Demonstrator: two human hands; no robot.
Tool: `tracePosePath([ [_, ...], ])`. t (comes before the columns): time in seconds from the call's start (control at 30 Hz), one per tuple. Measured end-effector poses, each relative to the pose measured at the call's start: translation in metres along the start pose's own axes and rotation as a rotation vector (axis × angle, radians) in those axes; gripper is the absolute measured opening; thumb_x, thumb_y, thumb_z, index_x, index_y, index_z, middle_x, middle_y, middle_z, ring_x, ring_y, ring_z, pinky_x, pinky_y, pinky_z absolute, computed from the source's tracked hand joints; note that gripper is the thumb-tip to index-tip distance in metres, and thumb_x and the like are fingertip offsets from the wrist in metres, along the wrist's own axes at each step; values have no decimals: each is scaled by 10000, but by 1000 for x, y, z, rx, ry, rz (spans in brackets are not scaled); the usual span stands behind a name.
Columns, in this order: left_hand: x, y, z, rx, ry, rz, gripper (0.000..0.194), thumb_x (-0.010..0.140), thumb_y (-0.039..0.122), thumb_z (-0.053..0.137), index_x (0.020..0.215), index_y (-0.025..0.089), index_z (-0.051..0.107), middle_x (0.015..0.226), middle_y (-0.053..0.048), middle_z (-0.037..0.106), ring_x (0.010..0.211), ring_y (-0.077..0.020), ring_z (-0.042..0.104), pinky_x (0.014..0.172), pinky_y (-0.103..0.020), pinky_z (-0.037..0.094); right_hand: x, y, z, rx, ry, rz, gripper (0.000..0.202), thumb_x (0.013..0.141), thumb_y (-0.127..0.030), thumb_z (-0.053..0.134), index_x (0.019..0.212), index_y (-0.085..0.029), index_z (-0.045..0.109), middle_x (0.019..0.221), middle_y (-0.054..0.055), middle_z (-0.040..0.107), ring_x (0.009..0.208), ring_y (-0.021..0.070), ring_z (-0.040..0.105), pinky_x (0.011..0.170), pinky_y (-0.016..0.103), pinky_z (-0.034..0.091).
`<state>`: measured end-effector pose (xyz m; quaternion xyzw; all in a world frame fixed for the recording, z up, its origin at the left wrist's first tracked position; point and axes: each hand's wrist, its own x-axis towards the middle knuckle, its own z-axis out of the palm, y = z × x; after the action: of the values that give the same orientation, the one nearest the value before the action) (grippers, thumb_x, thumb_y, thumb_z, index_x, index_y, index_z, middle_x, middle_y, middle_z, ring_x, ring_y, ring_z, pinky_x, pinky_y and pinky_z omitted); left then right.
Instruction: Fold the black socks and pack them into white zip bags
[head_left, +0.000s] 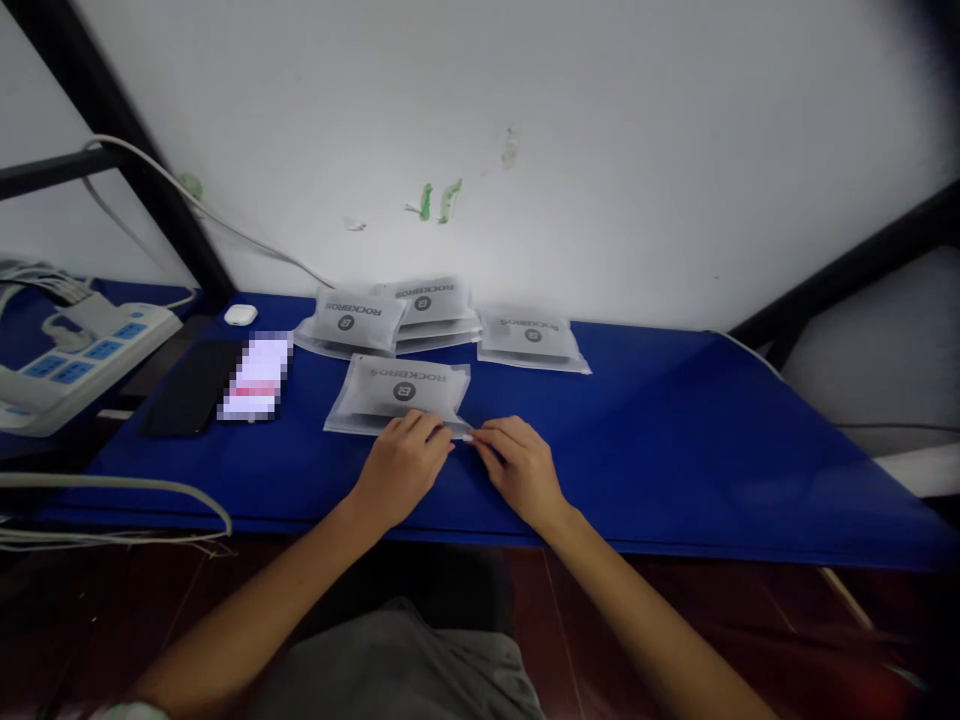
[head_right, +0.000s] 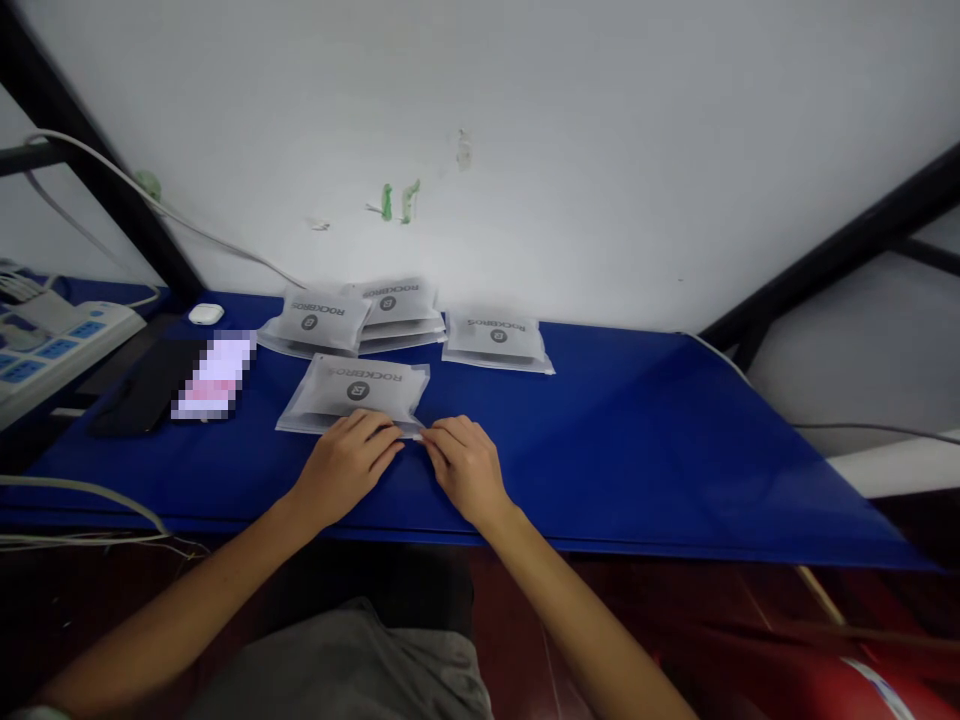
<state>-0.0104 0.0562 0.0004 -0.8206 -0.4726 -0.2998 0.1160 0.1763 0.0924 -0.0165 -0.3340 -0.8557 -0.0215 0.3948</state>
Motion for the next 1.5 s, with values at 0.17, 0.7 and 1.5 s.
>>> tracePosePath([
  [0.17, 8, 5, 7, 9, 10, 48, 157, 930, 190, 495, 850, 161, 627, 849, -32, 658, 788, -177, 586, 665, -313, 455, -2, 2, 0, -2, -20, -14, 201, 915, -127, 492, 931, -178, 686, 863, 66, 701, 750, 168, 594, 660, 318, 480],
  [0.7, 5, -6, 1, 189, -20, 156, 171, 912, 138, 468, 796, 153, 592, 762, -34, 636, 721, -180, 583, 622, -321, 412, 1, -2, -7, -159, -100, -66, 265, 870, -39, 441, 943, -151, 670, 920, 61, 702, 791, 180, 560, 635, 318, 384],
  [1.5, -9, -20, -9, 98, -37, 116, 145, 936, 197, 487, 907, 141, 616, 813, -46, 662, 760, -183, 594, 657, -305, 408, 3, -11, -7, -109, -130, -45, 167, 901, -121, 478, 913, -165, 638, 919, 66, 677, 808, 181, 541, 674, 319, 385],
])
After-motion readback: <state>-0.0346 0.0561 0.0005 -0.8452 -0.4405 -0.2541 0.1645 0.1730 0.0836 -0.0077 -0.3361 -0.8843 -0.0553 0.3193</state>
